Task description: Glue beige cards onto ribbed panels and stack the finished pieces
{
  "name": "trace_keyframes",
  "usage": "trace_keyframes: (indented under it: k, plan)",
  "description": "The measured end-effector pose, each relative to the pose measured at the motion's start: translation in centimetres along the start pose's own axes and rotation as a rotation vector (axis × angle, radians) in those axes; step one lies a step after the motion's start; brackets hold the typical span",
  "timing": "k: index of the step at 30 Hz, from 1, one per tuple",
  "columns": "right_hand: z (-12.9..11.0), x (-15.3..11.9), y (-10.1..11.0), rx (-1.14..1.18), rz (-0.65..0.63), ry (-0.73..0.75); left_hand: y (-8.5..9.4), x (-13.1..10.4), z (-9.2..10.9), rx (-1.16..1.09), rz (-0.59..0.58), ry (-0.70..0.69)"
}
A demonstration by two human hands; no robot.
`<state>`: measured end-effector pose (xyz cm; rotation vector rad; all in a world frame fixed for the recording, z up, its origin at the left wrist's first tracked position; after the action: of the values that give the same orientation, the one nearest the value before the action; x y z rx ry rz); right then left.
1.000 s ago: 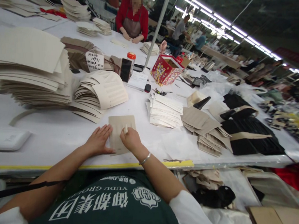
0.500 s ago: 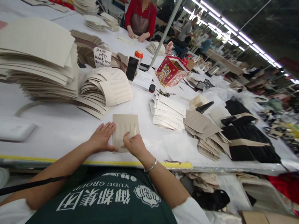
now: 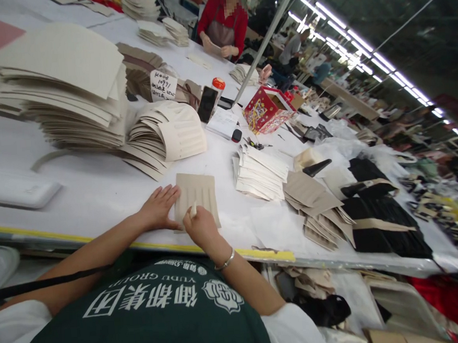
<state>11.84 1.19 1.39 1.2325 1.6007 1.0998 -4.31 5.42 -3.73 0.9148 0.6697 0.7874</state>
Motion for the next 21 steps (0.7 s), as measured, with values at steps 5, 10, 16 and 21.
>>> trace_keyframes:
  k: [5,10,16,21]
  plan:
    - [-0.5,4.6,0.1,-0.006,0.171,0.000,0.2,0.1,0.2,0.010,0.012,-0.016]
    - [-1.3,8.3,0.8,0.025,0.135,-0.092,0.2,0.0,0.5,0.015,0.013,-0.002]
    - [-0.3,-0.1,0.6,0.234,-0.134,-0.074,0.7,0.0,0.3,0.016,0.005,0.015]
    - [0.9,1.2,1.1,0.483,-0.028,-0.140,2.2,1.5,-0.6,-0.021,0.034,0.046]
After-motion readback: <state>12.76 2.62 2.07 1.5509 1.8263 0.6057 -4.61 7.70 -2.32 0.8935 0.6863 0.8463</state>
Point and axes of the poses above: each hand's wrist, its own x-axis towards the middle knuckle, its own y-axis out of the back of the hand, z = x × y, the point moved 1 cm from there along x, towards the middle knuckle, and after that the axes turned 7 degrees about -x, right-handed, at the moved point
